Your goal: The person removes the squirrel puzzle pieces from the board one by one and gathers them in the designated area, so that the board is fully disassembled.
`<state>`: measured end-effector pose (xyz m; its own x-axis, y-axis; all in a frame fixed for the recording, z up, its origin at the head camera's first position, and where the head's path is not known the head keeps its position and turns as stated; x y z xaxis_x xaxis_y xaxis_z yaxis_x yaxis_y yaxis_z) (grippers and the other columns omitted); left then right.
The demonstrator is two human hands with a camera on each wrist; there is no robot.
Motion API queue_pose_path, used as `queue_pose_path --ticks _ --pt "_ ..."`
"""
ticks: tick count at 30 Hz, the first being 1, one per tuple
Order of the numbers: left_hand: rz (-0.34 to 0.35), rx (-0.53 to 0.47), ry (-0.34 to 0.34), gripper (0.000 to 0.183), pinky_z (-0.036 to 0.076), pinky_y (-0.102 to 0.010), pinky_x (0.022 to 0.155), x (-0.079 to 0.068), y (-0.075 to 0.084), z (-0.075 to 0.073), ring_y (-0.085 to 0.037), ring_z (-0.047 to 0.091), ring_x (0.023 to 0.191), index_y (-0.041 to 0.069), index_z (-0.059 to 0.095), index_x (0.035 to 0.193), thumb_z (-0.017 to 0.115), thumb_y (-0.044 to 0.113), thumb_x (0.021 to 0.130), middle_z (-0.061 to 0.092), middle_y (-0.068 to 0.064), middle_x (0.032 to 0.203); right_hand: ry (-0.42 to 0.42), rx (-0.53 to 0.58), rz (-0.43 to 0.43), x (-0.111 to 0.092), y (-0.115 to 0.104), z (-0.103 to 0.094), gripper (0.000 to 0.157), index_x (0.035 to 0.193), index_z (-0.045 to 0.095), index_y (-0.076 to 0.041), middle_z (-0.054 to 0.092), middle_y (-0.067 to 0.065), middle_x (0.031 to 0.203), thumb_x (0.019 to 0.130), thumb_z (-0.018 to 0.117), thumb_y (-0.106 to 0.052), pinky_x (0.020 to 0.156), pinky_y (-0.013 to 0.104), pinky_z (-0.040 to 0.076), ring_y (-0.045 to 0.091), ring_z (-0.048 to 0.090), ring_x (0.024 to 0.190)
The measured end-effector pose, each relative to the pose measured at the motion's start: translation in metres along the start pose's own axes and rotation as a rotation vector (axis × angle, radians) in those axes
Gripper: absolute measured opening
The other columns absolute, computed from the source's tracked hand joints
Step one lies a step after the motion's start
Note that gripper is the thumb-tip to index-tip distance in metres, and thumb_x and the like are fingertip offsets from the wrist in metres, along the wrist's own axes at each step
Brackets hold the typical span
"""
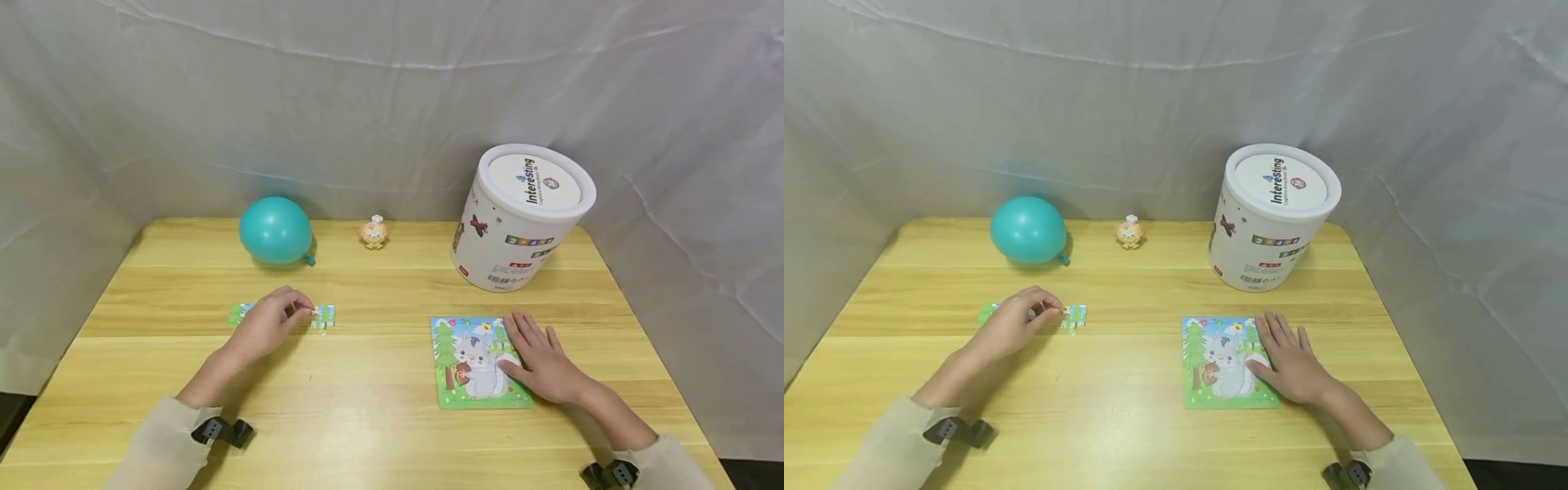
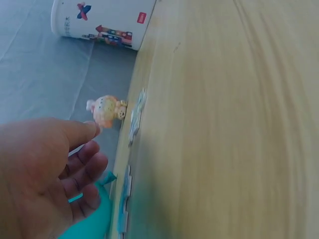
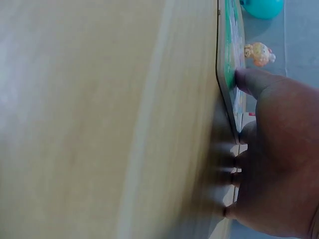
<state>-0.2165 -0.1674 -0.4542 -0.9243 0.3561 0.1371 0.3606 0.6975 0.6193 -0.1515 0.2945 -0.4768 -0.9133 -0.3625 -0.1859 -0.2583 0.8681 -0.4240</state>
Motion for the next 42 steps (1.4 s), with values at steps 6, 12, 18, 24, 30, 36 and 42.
queue_pose_path --ticks 6,12,18,24,30,36,42 --pt "0.055 -0.015 -0.022 0.008 0.053 -0.032 0.072 0.01 0.018 0.006 -0.014 0.06 0.083 0.006 0.071 0.105 0.069 0.008 0.097 0.065 0.0 0.097 0.013 0.004 0.006 0.003 -0.002 -0.006 0.087 0.161 0.018 0.001 0.008 0.029 0.166 0.101 0.06 -0.047 0.115 0.071 0.001 0.047 0.002 0.152" --pt "0.107 -0.03 -0.053 0.012 0.054 -0.033 0.074 0.022 0.045 0.015 -0.014 0.061 0.087 0.007 0.071 0.109 0.068 0.007 0.098 0.066 0.001 0.101 0.015 0.0 0.012 0.007 -0.003 -0.008 0.089 0.16 0.021 0.002 0.01 0.03 0.165 0.099 0.063 -0.048 0.115 0.072 0.003 0.048 0.004 0.152" --pt "0.16 -0.051 -0.106 0.014 0.055 -0.031 0.076 0.031 0.073 0.034 -0.013 0.062 0.089 0.007 0.07 0.112 0.067 0.009 0.098 0.067 0.0 0.104 0.01 0.013 0.017 0.008 -0.004 -0.01 0.091 0.159 0.021 0.003 0.01 0.03 0.165 0.098 0.063 -0.05 0.114 0.073 0.004 0.048 0.005 0.152" --pt "0.231 -0.013 -0.174 0.019 0.053 -0.023 0.074 0.04 0.102 0.066 -0.01 0.063 0.088 0.008 0.071 0.115 0.068 0.017 0.099 0.067 0.001 0.105 0.043 0.016 -0.03 0.008 -0.02 -0.007 0.087 0.159 0.024 0.002 0.012 0.029 0.165 0.099 0.064 -0.046 0.114 0.073 0.005 0.048 0.006 0.152" --pt "0.293 0.059 -0.245 0.03 0.054 -0.022 0.077 0.046 0.131 0.101 -0.011 0.064 0.09 0.007 0.069 0.126 0.067 0.023 0.1 0.067 -0.003 0.113 0.016 -0.032 -0.092 0.007 -0.041 0.005 0.087 0.161 0.022 -0.002 0.008 0.026 0.167 0.1 0.059 -0.053 0.117 0.068 0.003 0.046 0.003 0.153" --pt "0.315 0.102 -0.316 0.039 0.051 -0.019 0.075 0.048 0.148 0.128 -0.007 0.057 0.084 0.008 0.066 0.133 0.067 0.029 0.1 0.064 -0.003 0.115 -0.025 -0.082 -0.13 0.007 -0.052 0.015 0.086 0.162 0.02 -0.005 0.007 0.023 0.168 0.101 0.056 -0.054 0.118 0.068 0.004 0.045 0.002 0.153" --pt "0.325 0.143 -0.351 0.048 0.049 -0.018 0.074 0.05 0.157 0.14 -0.005 0.053 0.082 0.008 0.064 0.136 0.069 0.036 0.098 0.062 -0.002 0.115 -0.045 -0.083 -0.113 0.005 -0.05 0.022 0.085 0.162 0.02 -0.007 0.003 0.022 0.168 0.101 0.055 -0.054 0.115 0.071 0.003 0.045 0.0 0.153"
Point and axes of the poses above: each hand's wrist, its own x-axis towards the middle knuckle, its own z-axis out of the palm, y = z × x, the point moved 5 cm from there along x, towards the middle knuckle
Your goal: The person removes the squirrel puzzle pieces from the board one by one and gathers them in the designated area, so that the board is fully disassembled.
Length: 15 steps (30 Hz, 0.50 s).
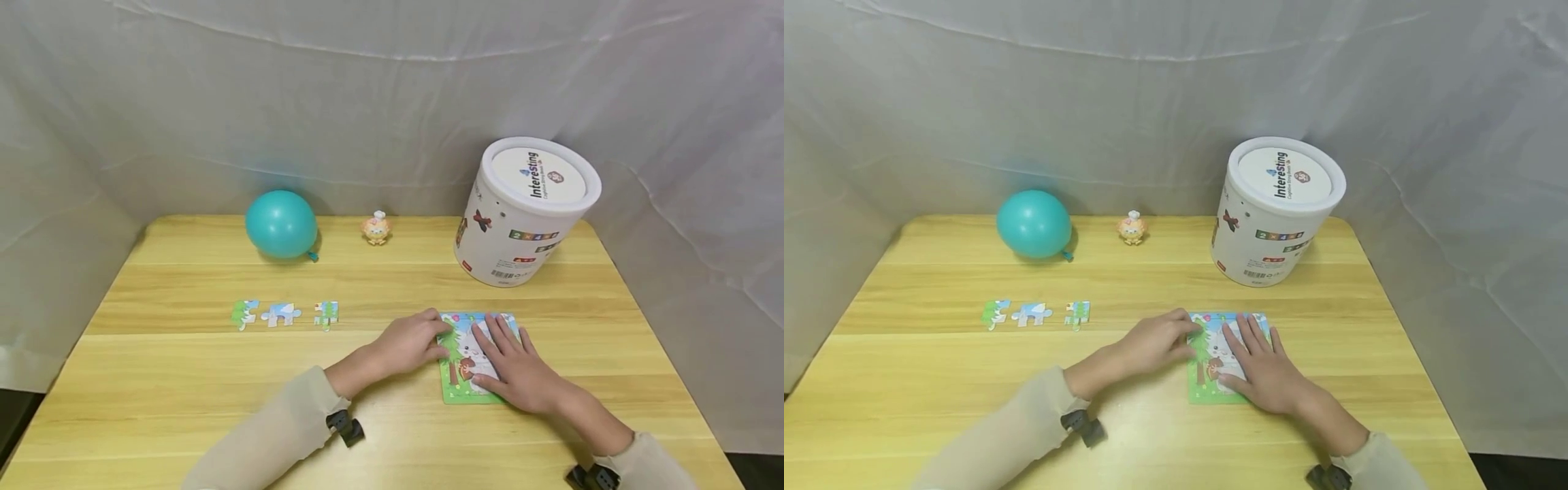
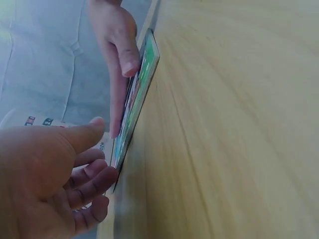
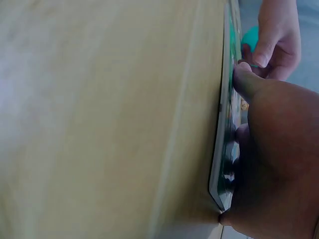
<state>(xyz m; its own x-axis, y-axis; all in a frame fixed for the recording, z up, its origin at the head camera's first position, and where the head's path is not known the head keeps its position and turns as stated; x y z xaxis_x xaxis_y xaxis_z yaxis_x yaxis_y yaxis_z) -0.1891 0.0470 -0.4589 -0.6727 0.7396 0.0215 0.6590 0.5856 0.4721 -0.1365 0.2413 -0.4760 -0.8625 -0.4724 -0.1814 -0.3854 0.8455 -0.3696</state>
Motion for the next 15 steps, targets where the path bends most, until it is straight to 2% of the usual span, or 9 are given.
queue_pose_path --ticks 9,15 --pt "-0.024 0.031 -0.047 0.049 0.045 -0.015 0.067 0.0055 0.0027 0.0086 -0.001 0.05 0.077 0.012 0.067 0.134 0.076 0.037 0.093 0.059 0.001 0.115 0.006 -0.009 -0.001 -0.0004 0.0047 0.005 0.084 0.163 0.019 -0.01 0.002 0.02 0.169 0.102 0.054 -0.054 0.117 0.069 0.002 0.043 0.0 0.154" --pt "-0.046 0.017 -0.047 0.037 0.045 -0.016 0.066 0.0061 0.0031 0.0102 -0.003 0.05 0.076 0.016 0.072 0.123 0.077 0.036 0.091 0.059 0.002 0.112 0.0 -0.003 0.006 -0.0007 0.0041 0.0052 0.085 0.163 0.019 -0.01 0.003 0.02 0.169 0.101 0.054 -0.056 0.117 0.069 0.001 0.042 0.0 0.154"
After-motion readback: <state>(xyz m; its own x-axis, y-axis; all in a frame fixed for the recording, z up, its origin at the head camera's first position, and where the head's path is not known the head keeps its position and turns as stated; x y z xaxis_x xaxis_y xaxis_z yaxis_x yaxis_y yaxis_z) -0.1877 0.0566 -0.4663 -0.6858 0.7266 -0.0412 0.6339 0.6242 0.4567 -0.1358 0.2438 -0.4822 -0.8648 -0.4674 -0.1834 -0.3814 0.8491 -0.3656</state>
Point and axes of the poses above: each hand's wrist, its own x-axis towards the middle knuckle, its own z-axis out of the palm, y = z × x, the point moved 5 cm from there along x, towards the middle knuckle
